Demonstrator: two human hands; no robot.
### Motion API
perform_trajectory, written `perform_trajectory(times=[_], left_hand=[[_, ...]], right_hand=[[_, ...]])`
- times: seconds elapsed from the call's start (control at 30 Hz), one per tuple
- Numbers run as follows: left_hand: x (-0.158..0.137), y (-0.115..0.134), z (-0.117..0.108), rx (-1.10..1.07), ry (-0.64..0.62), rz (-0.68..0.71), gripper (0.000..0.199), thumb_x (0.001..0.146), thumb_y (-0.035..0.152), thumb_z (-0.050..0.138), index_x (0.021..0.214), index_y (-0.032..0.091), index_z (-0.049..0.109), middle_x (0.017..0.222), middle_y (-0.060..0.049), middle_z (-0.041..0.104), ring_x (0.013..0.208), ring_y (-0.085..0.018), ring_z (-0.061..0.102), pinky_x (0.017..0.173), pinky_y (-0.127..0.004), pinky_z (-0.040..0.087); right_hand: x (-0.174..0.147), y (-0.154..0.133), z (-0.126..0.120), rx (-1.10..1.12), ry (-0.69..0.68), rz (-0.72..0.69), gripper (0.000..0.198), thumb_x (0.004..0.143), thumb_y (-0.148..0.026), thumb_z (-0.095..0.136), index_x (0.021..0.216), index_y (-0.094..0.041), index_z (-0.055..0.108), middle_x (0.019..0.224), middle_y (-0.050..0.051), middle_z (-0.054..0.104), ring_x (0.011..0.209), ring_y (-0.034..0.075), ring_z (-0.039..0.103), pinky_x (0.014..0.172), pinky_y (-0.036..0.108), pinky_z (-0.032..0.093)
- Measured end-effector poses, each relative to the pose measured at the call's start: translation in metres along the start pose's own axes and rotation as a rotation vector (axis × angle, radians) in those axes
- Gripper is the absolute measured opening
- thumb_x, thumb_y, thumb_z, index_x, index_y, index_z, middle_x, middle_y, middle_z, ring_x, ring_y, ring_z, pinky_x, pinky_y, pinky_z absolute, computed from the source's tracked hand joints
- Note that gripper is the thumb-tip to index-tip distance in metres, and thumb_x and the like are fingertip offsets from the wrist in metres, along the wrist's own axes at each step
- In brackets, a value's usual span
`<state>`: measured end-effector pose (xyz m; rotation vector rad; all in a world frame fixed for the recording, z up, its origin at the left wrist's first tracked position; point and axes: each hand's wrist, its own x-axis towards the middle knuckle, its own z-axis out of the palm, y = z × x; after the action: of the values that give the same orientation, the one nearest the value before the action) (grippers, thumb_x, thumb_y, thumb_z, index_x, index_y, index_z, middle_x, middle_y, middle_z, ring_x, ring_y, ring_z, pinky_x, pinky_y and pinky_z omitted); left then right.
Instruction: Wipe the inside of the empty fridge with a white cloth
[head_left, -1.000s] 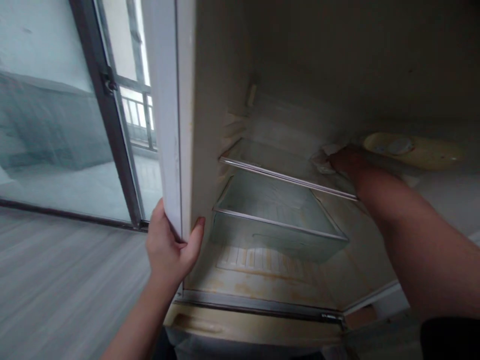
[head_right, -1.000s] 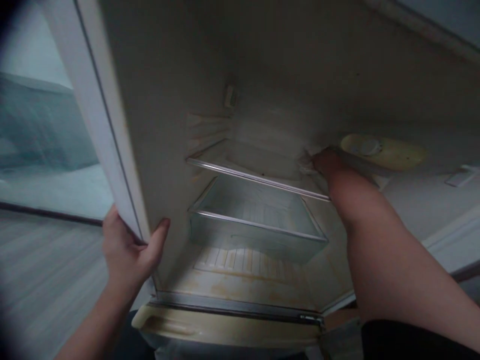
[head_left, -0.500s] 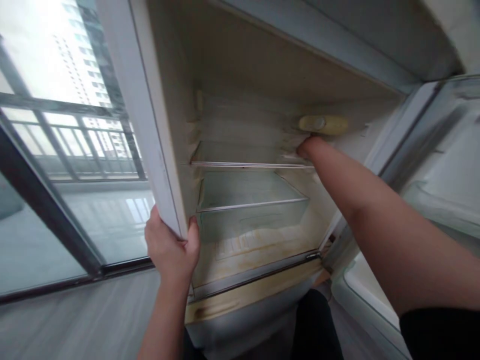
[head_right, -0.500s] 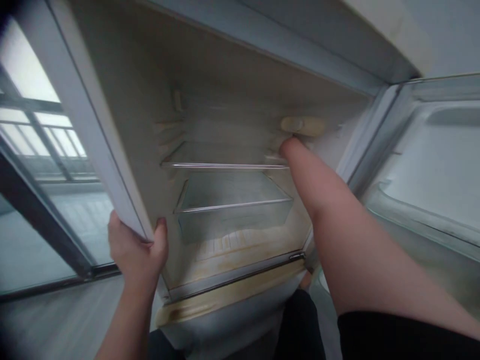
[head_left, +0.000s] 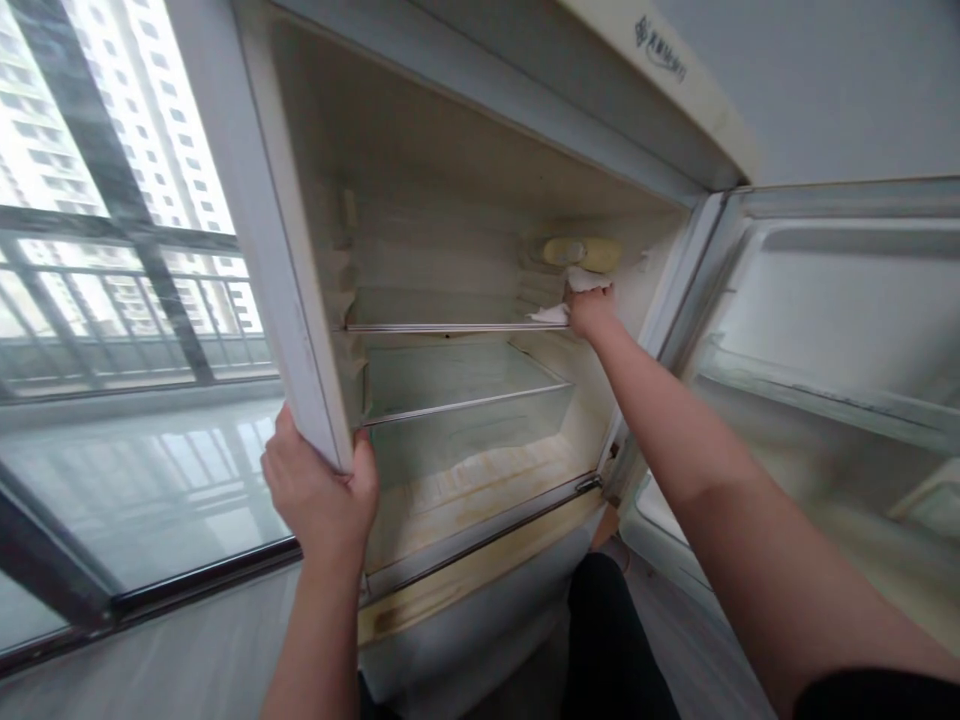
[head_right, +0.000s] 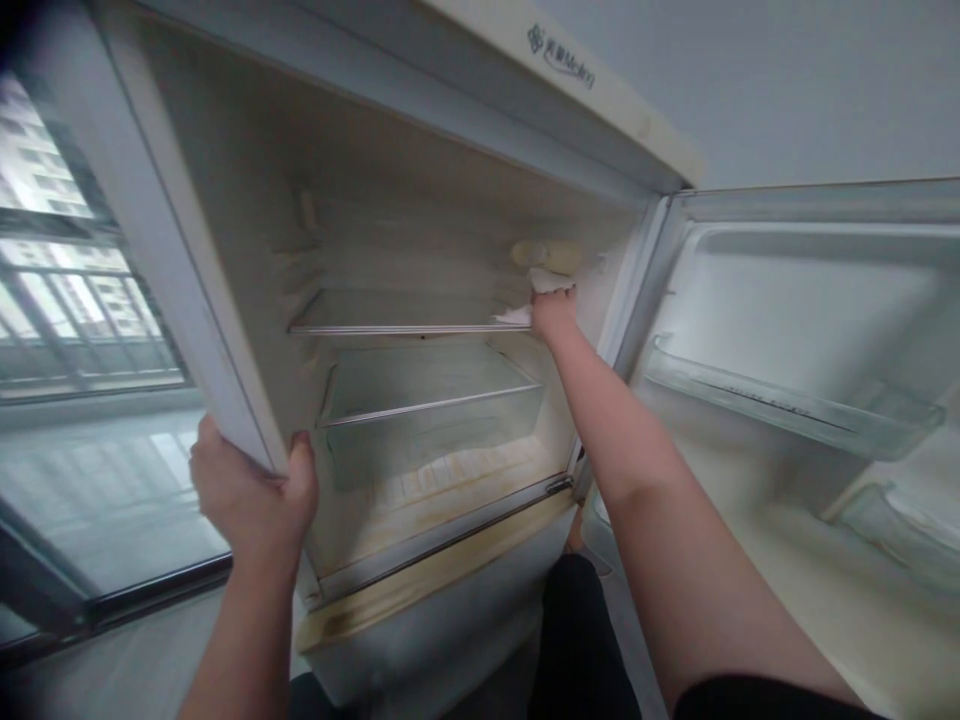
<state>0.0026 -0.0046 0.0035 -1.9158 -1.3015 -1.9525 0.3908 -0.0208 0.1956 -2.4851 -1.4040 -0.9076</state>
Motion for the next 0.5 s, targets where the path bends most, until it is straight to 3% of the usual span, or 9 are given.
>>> perform_trajectory(times=[0.27,0.4,0.5], left_hand=[[0.002,-0.002,0.001,0.013,-0.025,-0.035,0.089,0.081,0.046,0.065,0.152,0.003,0.035,0.138,-0.03,0.053,0.126,-0.047,0.054,0.104,-0.065,0.043],[0.004,-0.001,0.002,0.017,-0.039,-0.075,0.092,0.077,0.049,0.064,0.15,0.002,0.036,0.135,-0.031,0.054,0.124,-0.05,0.053,0.102,-0.068,0.042],[0.004,-0.001,0.002,0.022,-0.045,-0.097,0.095,0.074,0.05,0.064,0.151,0.002,0.036,0.133,-0.03,0.055,0.123,-0.051,0.053,0.102,-0.068,0.041]], right_hand=[[-0.048,0.006,0.015,0.072,0.228,0.242,0.046,0.096,-0.014,0.034,0.124,-0.003,0.068,0.127,0.025,0.064,0.127,0.033,0.053,0.117,0.048,0.028],[-0.045,0.01,0.008,0.105,0.312,0.275,0.049,0.093,-0.013,0.038,0.135,0.0,0.059,0.137,0.029,0.056,0.134,0.033,0.045,0.118,0.047,0.026],[-0.032,0.005,-0.002,0.122,0.365,0.304,0.053,0.092,-0.017,0.041,0.141,0.001,0.054,0.131,0.031,0.058,0.136,0.037,0.044,0.119,0.054,0.022]])
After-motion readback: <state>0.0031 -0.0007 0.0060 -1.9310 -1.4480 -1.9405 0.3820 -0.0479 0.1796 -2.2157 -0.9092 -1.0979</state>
